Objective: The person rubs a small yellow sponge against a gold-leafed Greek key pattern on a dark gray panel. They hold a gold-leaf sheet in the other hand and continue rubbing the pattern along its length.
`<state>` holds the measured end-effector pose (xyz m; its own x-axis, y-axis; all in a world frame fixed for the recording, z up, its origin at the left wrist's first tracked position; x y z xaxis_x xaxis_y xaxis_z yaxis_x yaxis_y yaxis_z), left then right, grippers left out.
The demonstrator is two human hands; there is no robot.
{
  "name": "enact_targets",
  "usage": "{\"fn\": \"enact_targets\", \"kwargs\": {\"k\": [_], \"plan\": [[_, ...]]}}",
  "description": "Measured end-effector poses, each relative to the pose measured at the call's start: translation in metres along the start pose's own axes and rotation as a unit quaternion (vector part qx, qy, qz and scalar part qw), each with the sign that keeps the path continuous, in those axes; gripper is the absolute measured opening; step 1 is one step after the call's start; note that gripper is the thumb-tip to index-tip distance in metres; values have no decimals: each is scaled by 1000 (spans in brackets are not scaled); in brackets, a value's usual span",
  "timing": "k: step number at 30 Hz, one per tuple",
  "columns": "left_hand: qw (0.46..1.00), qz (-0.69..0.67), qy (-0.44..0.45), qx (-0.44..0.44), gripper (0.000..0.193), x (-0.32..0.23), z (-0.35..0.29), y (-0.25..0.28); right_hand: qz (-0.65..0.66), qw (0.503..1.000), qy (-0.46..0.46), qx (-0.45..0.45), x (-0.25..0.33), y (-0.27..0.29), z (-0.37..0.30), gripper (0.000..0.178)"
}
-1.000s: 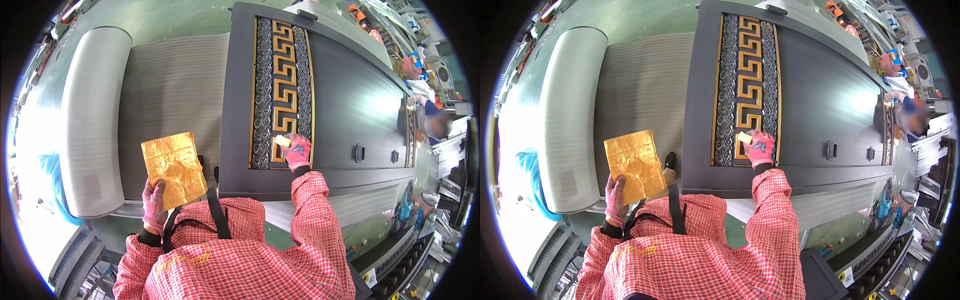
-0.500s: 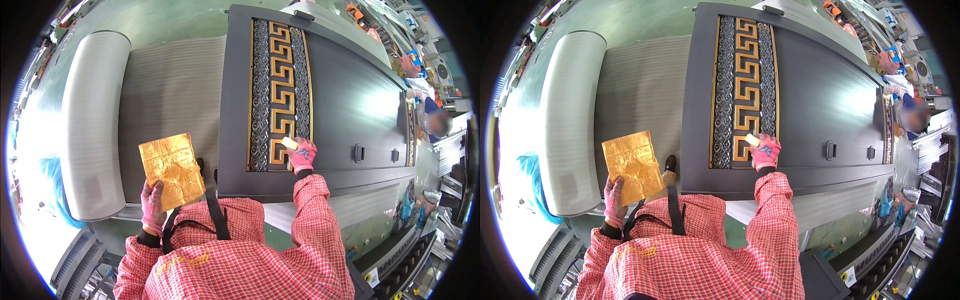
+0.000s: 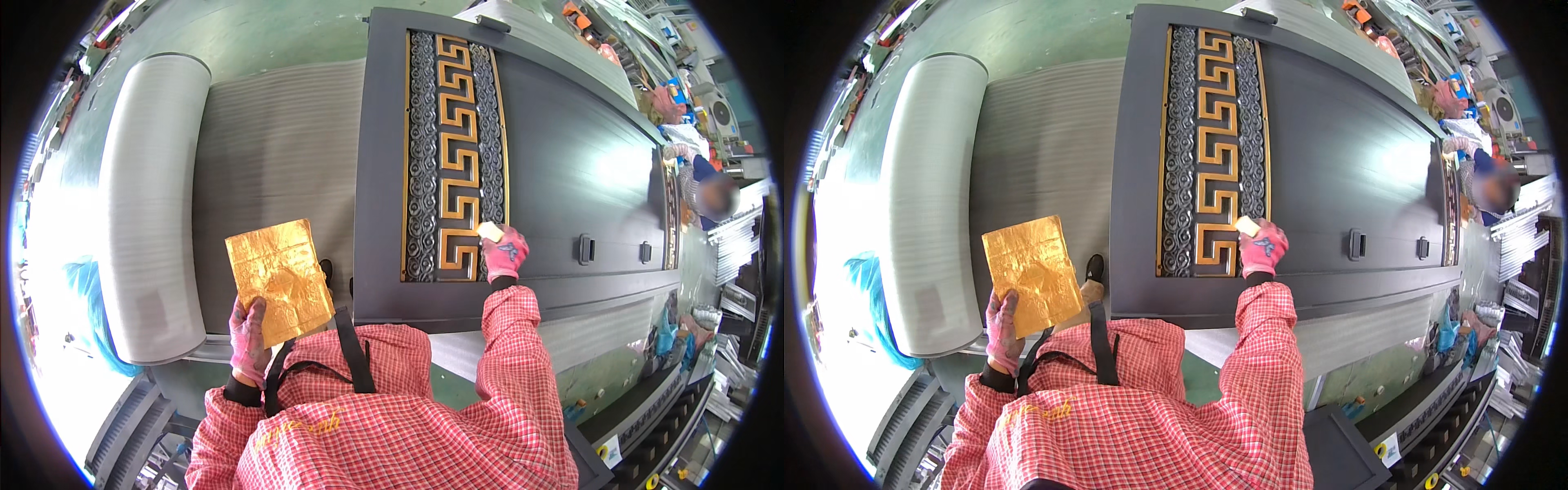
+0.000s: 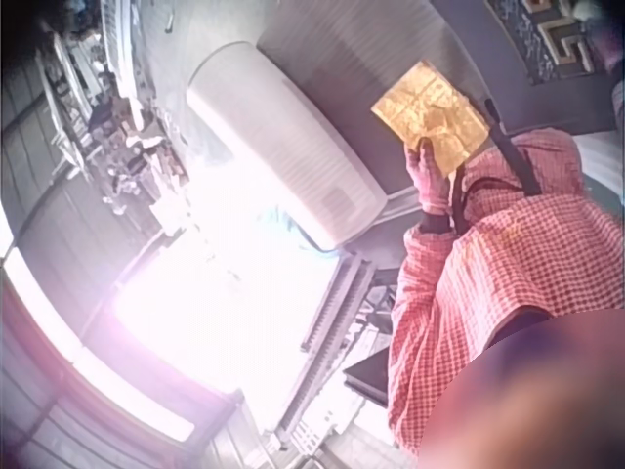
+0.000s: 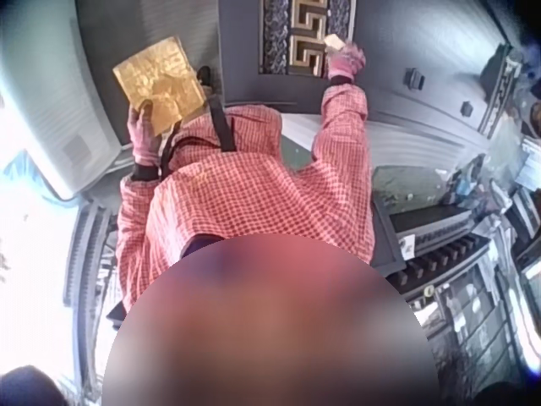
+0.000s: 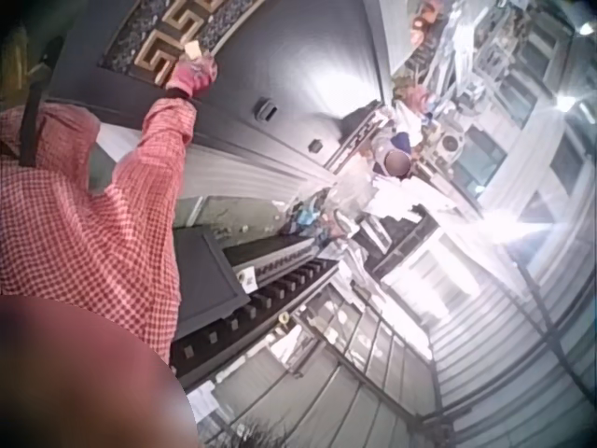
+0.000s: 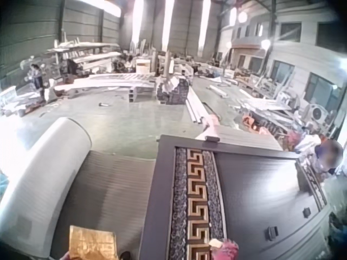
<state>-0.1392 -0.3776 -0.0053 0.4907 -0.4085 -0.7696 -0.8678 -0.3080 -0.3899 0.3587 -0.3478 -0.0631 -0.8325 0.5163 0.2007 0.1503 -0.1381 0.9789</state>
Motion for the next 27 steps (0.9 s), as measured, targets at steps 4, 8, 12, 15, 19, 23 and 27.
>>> {"fn": "enact_targets", "kwargs": {"k": [4, 8, 12, 15, 19, 23, 27], "plan": [[1000, 16, 6, -2, 37, 0, 1, 2, 10, 995, 98, 18, 18, -2, -2, 29], [1000, 20, 5, 1, 36, 0, 1, -1, 5, 999, -11, -50, 14, 7, 5, 28], [1000, 26, -4, 2, 35, 0, 3, -2, -57, 964, 257, 46, 51, -15, -11, 40], [1000, 29, 3, 11, 34, -3, 1, -4, 37, 999, -6, 21, 29, -9, -4, 34], [1000, 24, 14, -5, 34, 1, 2, -3, 1, 963, 269, 18, 63, -19, -18, 25], [1000, 28, -1, -1, 34, 2, 3, 1, 39, 999, 0, -7, 8, -9, -5, 26], [1000, 15, 3, -11, 34, 4, 3, 3, -5, 972, 233, 36, 15, -2, -28, 21]]}}
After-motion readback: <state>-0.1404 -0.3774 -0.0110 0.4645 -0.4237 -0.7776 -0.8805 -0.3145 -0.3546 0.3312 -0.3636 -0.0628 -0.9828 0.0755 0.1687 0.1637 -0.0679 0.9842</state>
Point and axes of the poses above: each hand's wrist, its own z-axis towards the middle knuckle, its own y-axis out of the back of the hand, x = y × z, the point moved 5 cm from there along z, towards the middle knuckle, and after that the axes turned 5 degrees about -z, right-handed, at the moved point
